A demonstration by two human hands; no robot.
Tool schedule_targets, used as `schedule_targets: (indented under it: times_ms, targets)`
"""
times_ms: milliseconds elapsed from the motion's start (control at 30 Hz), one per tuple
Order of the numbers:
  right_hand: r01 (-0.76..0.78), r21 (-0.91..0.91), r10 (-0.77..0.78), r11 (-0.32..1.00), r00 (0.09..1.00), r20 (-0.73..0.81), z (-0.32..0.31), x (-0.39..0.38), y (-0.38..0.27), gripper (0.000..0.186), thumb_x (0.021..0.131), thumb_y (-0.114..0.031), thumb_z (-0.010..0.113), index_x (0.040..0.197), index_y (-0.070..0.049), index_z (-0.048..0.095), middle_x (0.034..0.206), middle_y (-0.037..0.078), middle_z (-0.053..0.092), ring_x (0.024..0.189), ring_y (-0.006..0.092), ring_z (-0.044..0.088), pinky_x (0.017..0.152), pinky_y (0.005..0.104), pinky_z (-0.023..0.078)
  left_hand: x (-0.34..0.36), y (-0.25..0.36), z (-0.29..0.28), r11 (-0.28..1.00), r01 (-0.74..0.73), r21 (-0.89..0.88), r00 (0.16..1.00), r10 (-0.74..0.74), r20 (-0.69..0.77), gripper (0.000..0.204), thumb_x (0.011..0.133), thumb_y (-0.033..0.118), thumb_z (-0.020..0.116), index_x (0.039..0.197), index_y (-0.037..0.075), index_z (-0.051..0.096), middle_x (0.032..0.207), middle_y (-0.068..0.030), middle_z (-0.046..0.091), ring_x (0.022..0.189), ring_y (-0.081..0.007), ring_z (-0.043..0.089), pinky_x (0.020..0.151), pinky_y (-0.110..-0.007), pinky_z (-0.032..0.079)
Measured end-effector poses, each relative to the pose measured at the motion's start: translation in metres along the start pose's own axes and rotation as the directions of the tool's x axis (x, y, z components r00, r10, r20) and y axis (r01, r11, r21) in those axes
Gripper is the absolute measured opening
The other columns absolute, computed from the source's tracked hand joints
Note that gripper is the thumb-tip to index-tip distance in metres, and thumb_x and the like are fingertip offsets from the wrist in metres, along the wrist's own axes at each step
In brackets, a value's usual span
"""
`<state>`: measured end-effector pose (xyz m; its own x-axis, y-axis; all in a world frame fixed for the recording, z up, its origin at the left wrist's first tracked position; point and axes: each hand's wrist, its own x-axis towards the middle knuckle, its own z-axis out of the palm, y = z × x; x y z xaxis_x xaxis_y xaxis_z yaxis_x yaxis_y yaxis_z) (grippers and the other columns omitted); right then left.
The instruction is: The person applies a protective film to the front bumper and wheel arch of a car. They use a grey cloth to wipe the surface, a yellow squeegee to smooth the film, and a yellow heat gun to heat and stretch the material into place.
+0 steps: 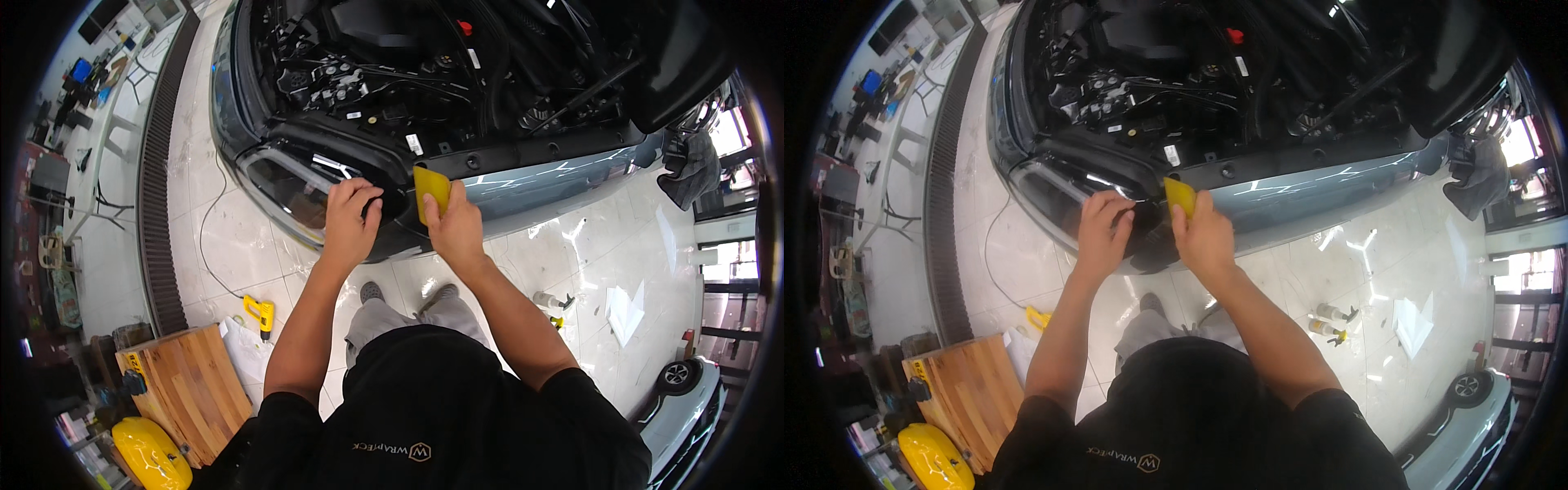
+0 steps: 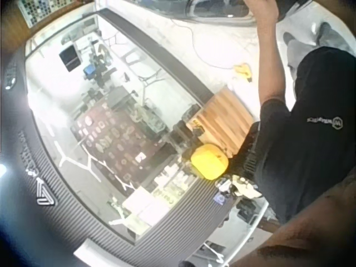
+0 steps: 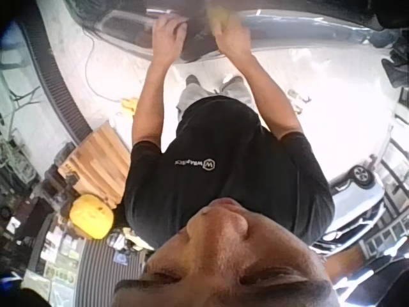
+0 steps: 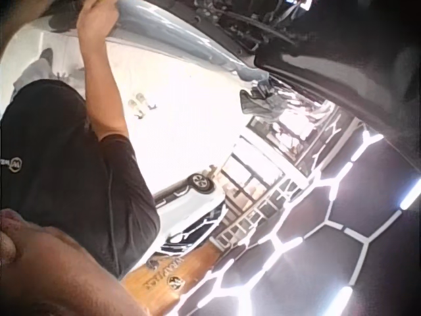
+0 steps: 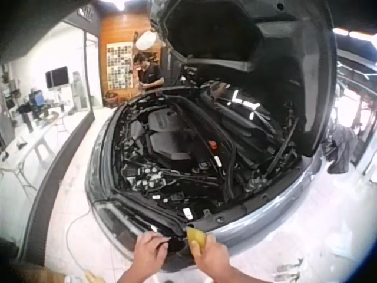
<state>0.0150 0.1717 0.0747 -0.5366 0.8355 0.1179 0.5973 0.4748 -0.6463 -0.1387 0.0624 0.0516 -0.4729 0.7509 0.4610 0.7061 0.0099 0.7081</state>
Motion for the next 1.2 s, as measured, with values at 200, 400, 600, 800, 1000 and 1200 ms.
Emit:
schedule_targets:
  times_ms: [200,400,600,800,1000,1200]
  targets:
    - [0.047,-0.169,-0.055,0.985,0.998,-0.044,0.021,0.003,-0.002,0.043,0.095,-0.036,0.056,0.111,0.004,0.048,0.076,0.029,0.063,0.072,0.0480,0.063,0.062,0.0515,0.049,-0.045,-0.004,-0.001,0.998,0.001,-0.061,0.993,-0.008,-0.119,0.018,0.083,0.007,0.065,0.100,0.002,0.066,0.110,-0.0158,0.061,0.103,-0.0333,0.058,0.092,-0.041,0.046]
    - [0.097,0.391,-0.040,0.915,0.988,-0.150,0.022,-0.007,0.040,0.039,0.094,-0.031,0.062,0.113,0.003,0.056,0.101,0.019,0.066,0.091,0.0293,0.065,0.079,0.0376,0.051,-0.216,0.043,-0.031,0.885,0.449,-0.121,0.888,-0.427,0.170,0.019,0.087,0.012,0.060,0.103,0.000,0.063,0.103,-0.0193,0.060,0.101,-0.0381,0.057,0.089,-0.044,0.046]
    - [0.111,0.161,-0.078,0.981,0.978,-0.195,0.016,-0.022,0.028,0.037,0.095,-0.030,0.060,0.113,0.003,0.056,0.103,0.021,0.065,0.094,0.0344,0.065,0.081,0.0404,0.050,-0.400,0.055,-0.067,0.513,0.854,-0.084,0.519,-0.834,0.186,0.027,0.088,0.020,0.062,0.104,-0.001,0.067,0.102,-0.0221,0.063,0.089,-0.0347,0.065,0.081,-0.042,0.051]
    - [0.102,-0.086,-0.114,0.991,0.984,-0.138,0.024,-0.005,-0.003,0.038,0.094,-0.031,0.060,0.110,0.004,0.055,0.102,0.027,0.064,0.094,0.0426,0.063,0.081,0.0434,0.049,-0.398,0.028,-0.113,0.706,0.707,0.031,0.680,-0.692,0.242,0.033,0.089,0.022,0.061,0.112,-0.001,0.064,0.108,-0.0239,0.062,0.103,-0.0378,0.060,0.091,-0.042,0.048]
    - [0.150,0.249,-0.031,0.957,0.903,-0.428,0.015,-0.019,0.005,0.031,0.091,-0.022,0.062,0.110,0.003,0.057,0.099,0.017,0.065,0.089,0.0277,0.063,0.080,0.0374,0.049,-0.436,-0.022,-0.216,0.676,0.736,-0.030,0.676,-0.734,0.063,0.034,0.089,0.022,0.063,0.114,-0.001,0.063,0.111,-0.0227,0.062,0.102,-0.0361,0.061,0.092,-0.041,0.048]
    - [-0.064,0.187,0.135,0.980,0.906,-0.401,0.018,-0.041,0.016,0.033,0.089,-0.015,0.062,0.116,0.003,0.055,0.108,0.020,0.063,0.099,0.0302,0.062,0.085,0.0391,0.048,-0.535,-0.087,-0.298,0.494,0.866,0.076,0.494,-0.869,0.019,0.034,0.087,0.026,0.065,0.107,-0.002,0.067,0.099,-0.0214,0.067,0.088,-0.0324,0.067,0.079,-0.040,0.053]
